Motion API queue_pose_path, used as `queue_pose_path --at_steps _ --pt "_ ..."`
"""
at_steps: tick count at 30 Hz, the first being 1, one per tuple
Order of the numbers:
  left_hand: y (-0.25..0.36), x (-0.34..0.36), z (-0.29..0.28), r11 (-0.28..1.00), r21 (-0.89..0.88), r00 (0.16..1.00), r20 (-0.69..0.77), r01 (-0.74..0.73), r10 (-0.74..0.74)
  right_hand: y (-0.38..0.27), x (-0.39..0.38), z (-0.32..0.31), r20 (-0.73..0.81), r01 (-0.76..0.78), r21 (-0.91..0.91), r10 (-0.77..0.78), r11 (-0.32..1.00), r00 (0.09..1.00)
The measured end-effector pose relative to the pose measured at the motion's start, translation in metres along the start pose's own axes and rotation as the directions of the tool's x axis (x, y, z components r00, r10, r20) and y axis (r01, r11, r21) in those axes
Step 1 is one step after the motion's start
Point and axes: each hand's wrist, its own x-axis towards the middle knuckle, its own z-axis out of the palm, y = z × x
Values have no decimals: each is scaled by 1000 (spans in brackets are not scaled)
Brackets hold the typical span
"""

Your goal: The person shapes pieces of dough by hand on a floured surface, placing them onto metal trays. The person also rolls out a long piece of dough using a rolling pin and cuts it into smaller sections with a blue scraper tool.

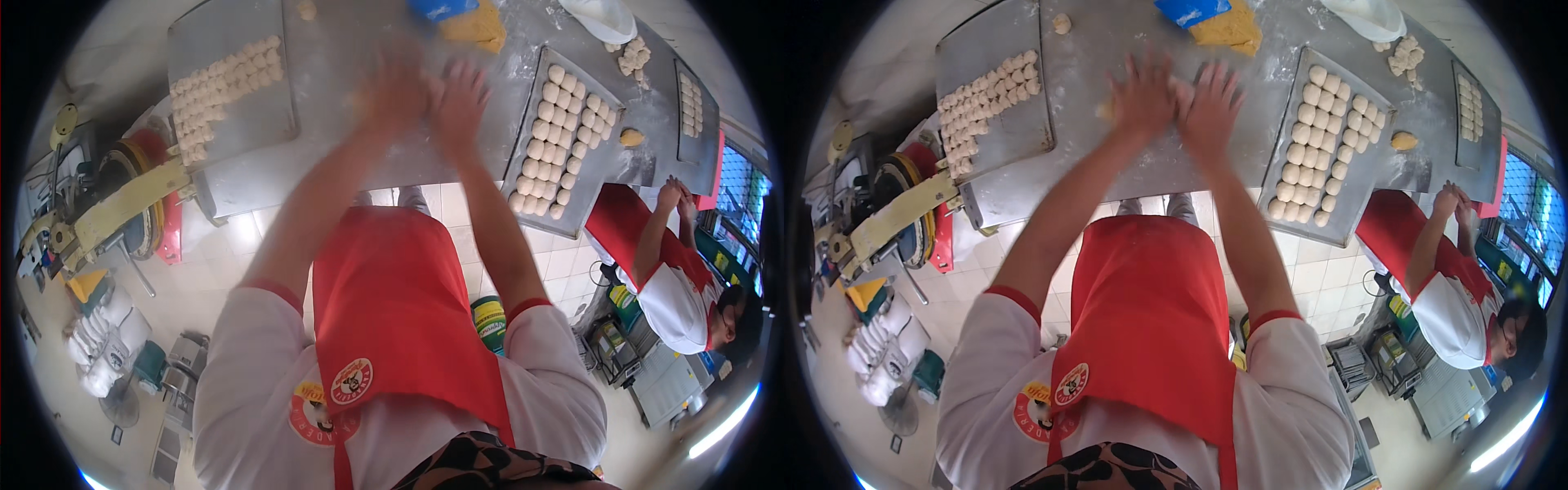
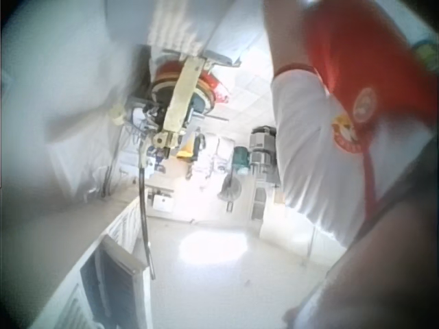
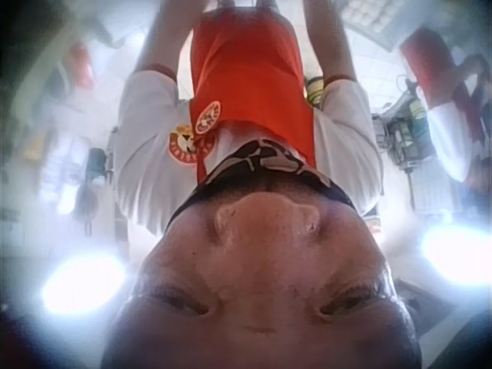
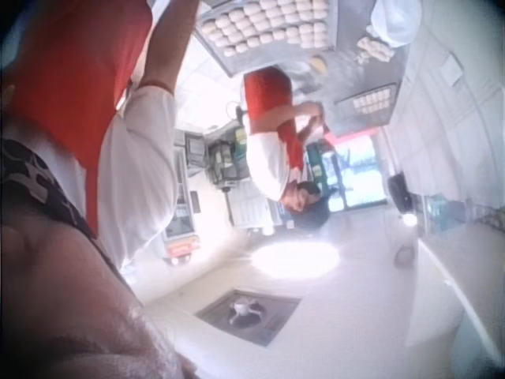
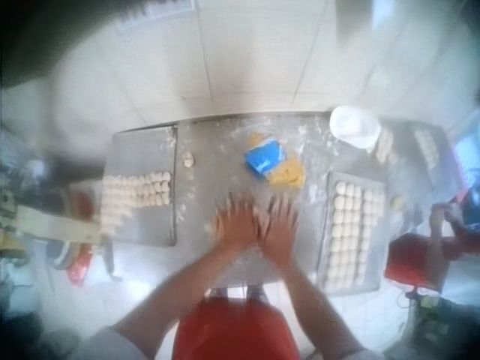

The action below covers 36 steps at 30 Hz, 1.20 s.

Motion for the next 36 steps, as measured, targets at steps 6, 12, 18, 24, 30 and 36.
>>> queue_pose_path --at_steps 6,12,18,24,30,36 --pt "-25 104 -23 986 123 989 113 -114 100 23 105 -8 -6 328 -119 -331 937 943" --pt "-55 -109 -11 956 -134 957 93 -262 276 35 -60 -29 276 487 215 -531 847 801" --pt "37 -141 -21 983 140 930 362 -121 63 29 -119 -39 231 311 253 -370 916 900" --pt "-19 39 14 973 84 963 -182 215 -197 27 79 9 -191 148 15 -142 989 971" --pt "-43 -58 13 994 -8 992 51 -113 113 56 4 4 31 529 208 -546 823 837" --pt "0 -241 -31 996 -63 982 180 63 -51 49 -140 -64 306 431 269 -501 861 810"
